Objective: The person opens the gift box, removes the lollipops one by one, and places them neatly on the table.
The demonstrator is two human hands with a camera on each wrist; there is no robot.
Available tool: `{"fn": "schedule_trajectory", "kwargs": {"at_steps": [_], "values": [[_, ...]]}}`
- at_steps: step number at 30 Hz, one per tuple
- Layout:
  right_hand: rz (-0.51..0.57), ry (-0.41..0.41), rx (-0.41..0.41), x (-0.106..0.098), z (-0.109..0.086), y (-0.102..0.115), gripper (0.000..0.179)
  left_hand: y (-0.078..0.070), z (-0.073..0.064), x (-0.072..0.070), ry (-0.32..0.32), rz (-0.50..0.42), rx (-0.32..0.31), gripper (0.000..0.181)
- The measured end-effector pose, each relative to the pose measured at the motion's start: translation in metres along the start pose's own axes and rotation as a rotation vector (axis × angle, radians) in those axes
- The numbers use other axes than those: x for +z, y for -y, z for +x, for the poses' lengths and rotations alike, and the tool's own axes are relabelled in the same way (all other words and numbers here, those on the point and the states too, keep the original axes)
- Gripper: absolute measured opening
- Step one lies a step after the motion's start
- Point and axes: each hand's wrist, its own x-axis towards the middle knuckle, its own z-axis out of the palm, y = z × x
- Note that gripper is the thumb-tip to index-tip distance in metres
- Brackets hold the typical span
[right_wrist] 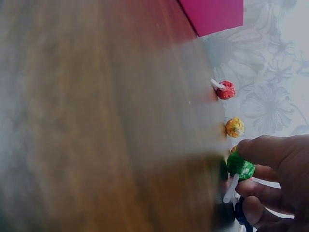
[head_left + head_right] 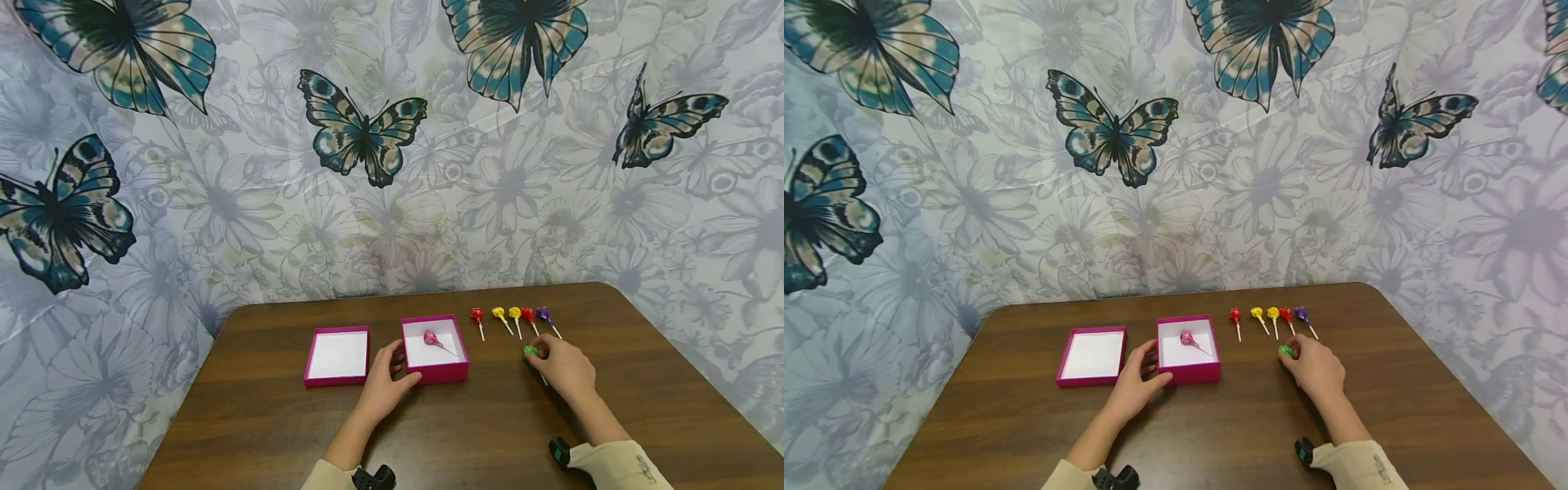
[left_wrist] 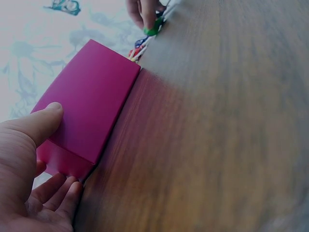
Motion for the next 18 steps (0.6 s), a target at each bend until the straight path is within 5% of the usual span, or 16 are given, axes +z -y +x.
{"fn": "schedule_trajectory", "kwargs": {"at_steps": [18], "values": [[-0.001,-0.007,-0.020,0.0047,0.0021,0.0041,0.041,0.0030,0.0015,-0.0004,-0.004,0.011,0.018,0.071]]}}
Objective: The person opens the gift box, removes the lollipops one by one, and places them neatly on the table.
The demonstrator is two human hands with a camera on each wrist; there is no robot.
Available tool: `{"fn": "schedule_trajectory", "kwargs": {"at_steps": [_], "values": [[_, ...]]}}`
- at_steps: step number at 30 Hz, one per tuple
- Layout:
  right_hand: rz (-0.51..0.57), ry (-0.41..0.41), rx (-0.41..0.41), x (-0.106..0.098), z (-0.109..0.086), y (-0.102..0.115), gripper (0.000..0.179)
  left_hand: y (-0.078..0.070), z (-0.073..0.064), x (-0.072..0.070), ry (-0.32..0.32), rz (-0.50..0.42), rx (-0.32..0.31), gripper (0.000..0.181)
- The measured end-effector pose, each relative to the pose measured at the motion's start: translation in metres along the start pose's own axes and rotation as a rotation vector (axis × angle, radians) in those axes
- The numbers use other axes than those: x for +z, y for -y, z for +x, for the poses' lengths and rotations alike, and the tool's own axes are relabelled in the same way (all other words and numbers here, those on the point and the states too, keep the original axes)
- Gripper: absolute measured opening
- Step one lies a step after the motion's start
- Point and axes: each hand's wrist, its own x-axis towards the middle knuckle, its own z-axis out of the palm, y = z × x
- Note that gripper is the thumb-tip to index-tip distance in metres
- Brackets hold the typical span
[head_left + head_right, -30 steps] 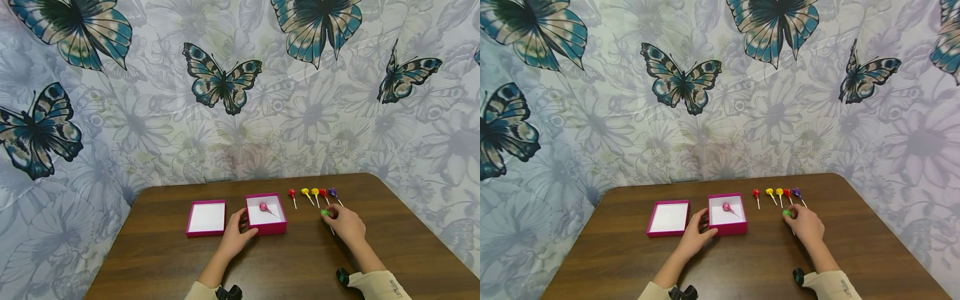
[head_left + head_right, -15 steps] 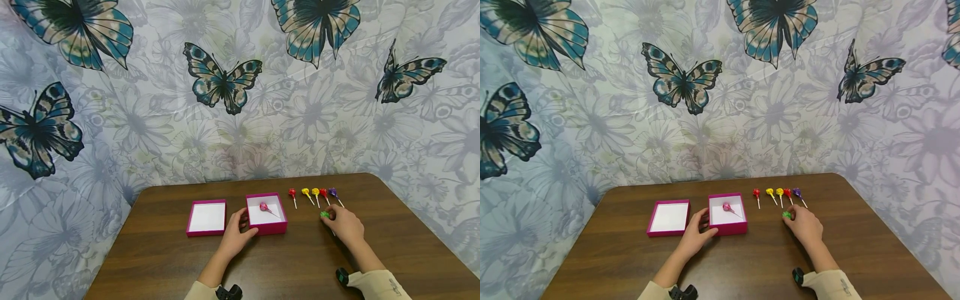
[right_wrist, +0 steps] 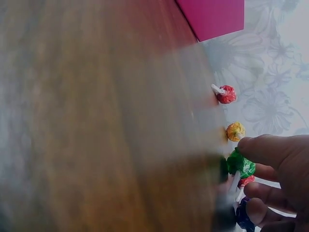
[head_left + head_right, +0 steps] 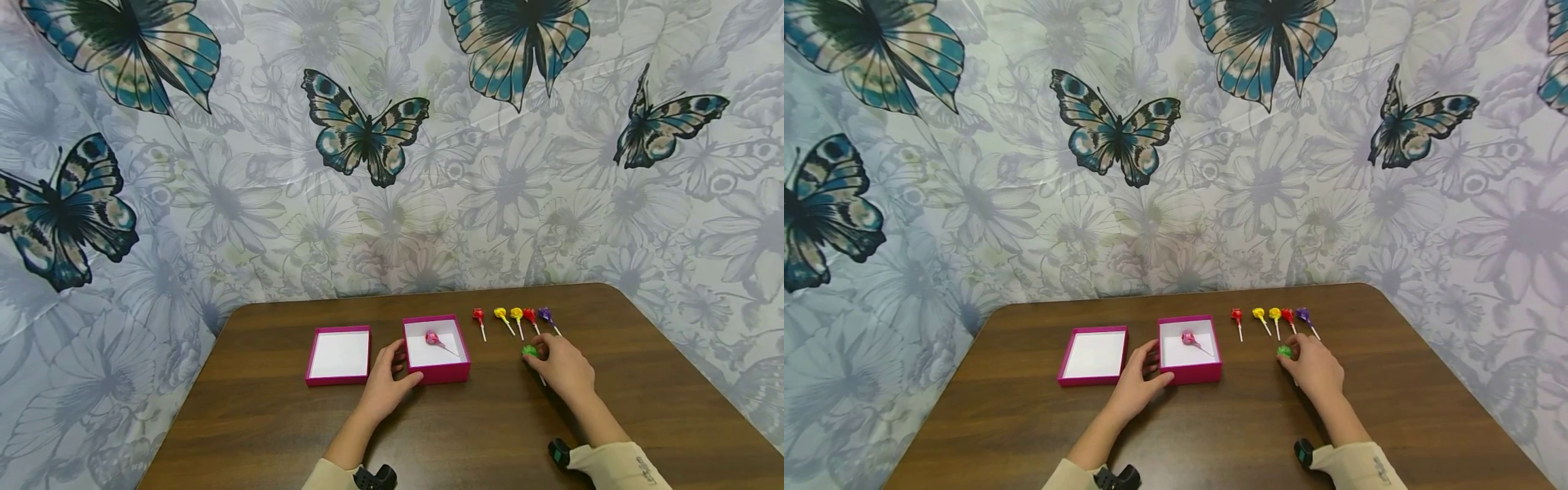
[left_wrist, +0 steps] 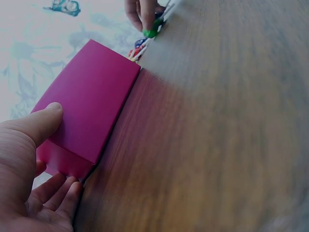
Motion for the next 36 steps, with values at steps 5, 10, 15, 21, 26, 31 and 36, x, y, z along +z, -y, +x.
{"fn": "schedule_trajectory", "kwargs": {"at_steps": [5,10,15,21,26,31,36], "values": [[-0.009,-0.027,-0.017,0.000,0.000,-0.001,0.040,-0.001,0.000,0.001,-0.004,0.004,-0.007,0.071],[-0.013,-0.042,-0.025,-0.003,0.001,0.001,0.038,-0.002,0.001,0.001,-0.001,0.003,-0.011,0.071],[-0.026,-0.057,-0.041,-0.008,0.004,0.006,0.036,-0.003,0.001,0.002,-0.003,-0.003,-0.016,0.072],[-0.002,-0.090,-0.083,-0.018,0.010,0.020,0.032,-0.003,0.001,0.003,-0.006,-0.001,-0.019,0.071],[0.099,-0.155,-0.130,-0.030,0.014,0.038,0.026,-0.004,0.001,0.003,-0.005,0.011,-0.033,0.072],[0.198,-0.212,-0.200,-0.038,0.018,0.062,0.022,-0.005,0.002,0.004,-0.011,0.014,-0.026,0.072],[0.240,-0.191,-0.249,-0.036,0.023,0.083,0.021,-0.006,0.002,0.004,-0.017,0.003,-0.017,0.071]]}}
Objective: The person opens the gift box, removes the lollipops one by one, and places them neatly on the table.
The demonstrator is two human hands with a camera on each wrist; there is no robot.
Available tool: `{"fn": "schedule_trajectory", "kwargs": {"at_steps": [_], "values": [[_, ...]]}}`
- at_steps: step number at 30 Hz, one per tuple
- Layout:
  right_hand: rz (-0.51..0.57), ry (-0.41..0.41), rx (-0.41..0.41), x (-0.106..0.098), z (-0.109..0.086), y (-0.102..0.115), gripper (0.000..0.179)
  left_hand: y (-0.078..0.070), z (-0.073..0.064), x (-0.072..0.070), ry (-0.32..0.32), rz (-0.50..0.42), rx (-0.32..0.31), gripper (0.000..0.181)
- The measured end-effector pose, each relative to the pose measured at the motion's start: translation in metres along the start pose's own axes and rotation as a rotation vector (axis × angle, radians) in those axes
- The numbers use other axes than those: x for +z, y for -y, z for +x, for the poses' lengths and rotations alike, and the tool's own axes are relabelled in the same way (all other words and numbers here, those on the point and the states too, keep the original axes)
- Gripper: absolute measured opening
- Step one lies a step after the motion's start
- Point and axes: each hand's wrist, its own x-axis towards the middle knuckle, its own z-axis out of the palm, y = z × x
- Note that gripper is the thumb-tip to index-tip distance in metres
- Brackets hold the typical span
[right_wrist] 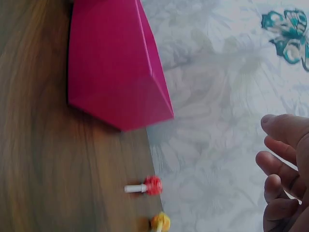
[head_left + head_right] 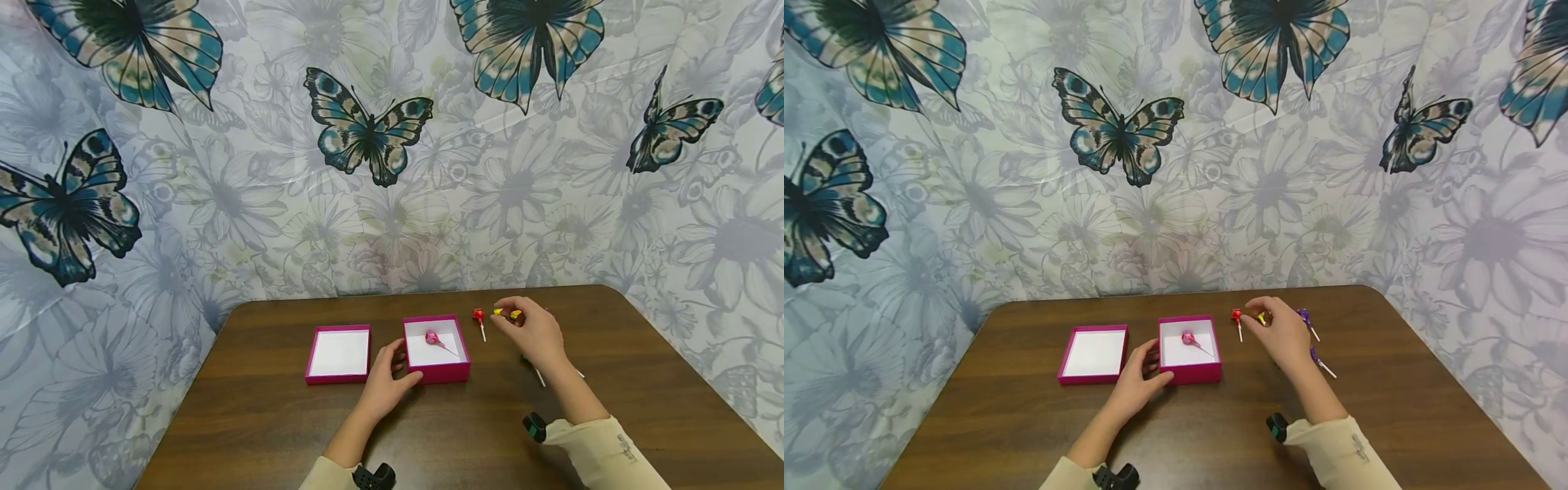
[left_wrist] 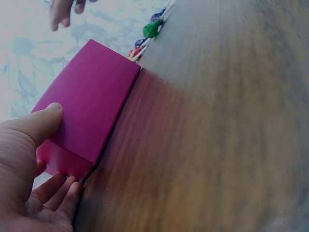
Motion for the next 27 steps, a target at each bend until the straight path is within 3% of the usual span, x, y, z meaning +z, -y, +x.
{"fn": "schedule_trajectory", "kwargs": {"at_steps": [9,18,27], "values": [[-0.002,0.049,-0.034,0.024,0.004,0.021,0.019,0.002,0.000,0.000,0.004,0.015,0.011,0.071],[0.024,0.186,-0.017,0.050,0.007,0.036,0.019,0.000,-0.004,-0.002,0.011,0.017,-0.010,0.072],[-0.097,0.268,-0.024,0.069,0.014,0.040,0.024,0.001,-0.007,-0.005,0.020,0.029,0.002,0.072]]}}
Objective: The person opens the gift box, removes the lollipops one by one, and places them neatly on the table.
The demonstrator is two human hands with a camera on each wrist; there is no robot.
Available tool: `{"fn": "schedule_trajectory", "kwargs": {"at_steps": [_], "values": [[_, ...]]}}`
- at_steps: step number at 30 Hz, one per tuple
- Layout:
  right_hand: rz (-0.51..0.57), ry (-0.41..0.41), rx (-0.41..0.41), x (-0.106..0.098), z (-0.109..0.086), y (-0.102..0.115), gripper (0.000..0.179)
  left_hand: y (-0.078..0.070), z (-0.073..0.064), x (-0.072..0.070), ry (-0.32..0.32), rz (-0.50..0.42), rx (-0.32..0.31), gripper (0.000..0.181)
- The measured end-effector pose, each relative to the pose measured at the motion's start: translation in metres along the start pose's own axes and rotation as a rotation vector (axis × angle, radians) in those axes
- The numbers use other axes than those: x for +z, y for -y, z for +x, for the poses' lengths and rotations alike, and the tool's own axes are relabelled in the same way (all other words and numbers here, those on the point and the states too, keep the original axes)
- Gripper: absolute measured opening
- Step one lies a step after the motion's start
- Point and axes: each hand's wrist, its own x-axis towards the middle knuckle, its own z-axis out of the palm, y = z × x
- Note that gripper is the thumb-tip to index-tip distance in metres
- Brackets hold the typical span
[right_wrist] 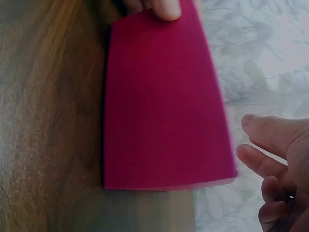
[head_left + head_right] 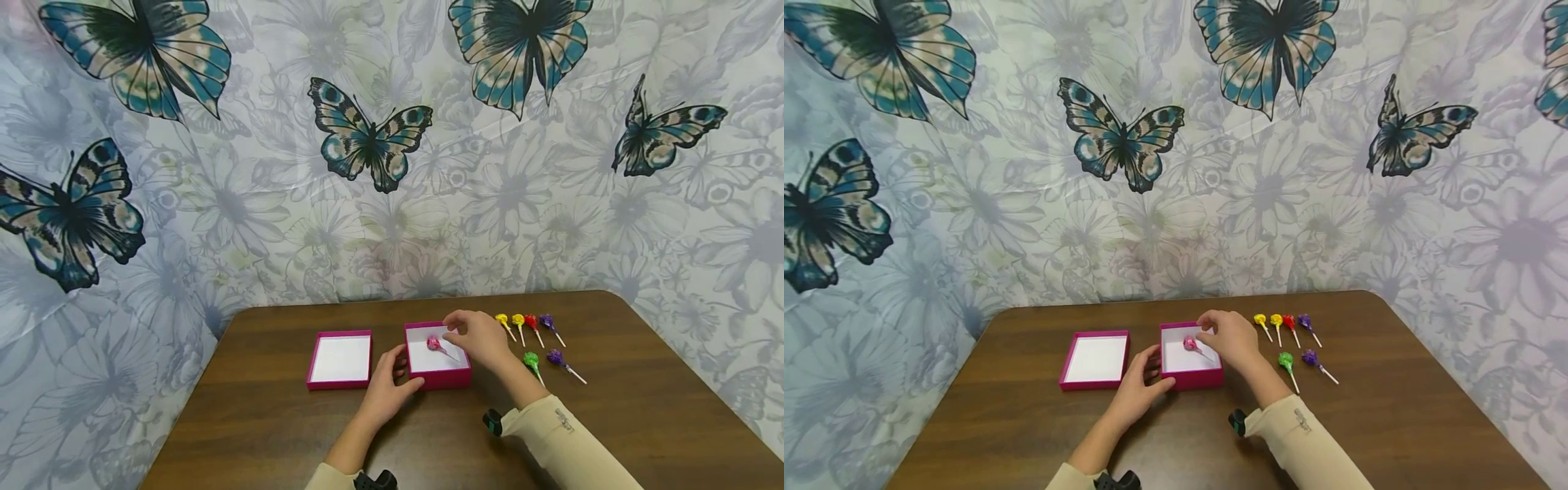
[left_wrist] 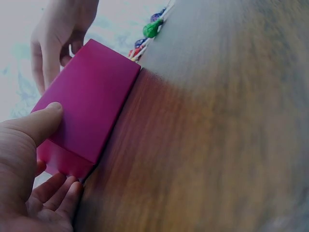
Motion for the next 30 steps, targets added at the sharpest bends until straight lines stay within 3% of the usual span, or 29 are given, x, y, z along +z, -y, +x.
{"fn": "schedule_trajectory", "kwargs": {"at_steps": [14,24,30], "values": [[-0.180,0.022,-0.085,0.022,0.011,0.002,0.021,-0.002,0.000,0.001,0.002,-0.022,0.017,0.071],[-0.236,0.091,-0.066,0.030,0.017,0.008,0.021,-0.004,0.001,-0.002,0.007,-0.026,0.000,0.071],[-0.272,0.088,-0.079,0.032,0.019,0.011,0.019,-0.005,0.002,-0.003,0.003,-0.030,-0.006,0.070]]}}
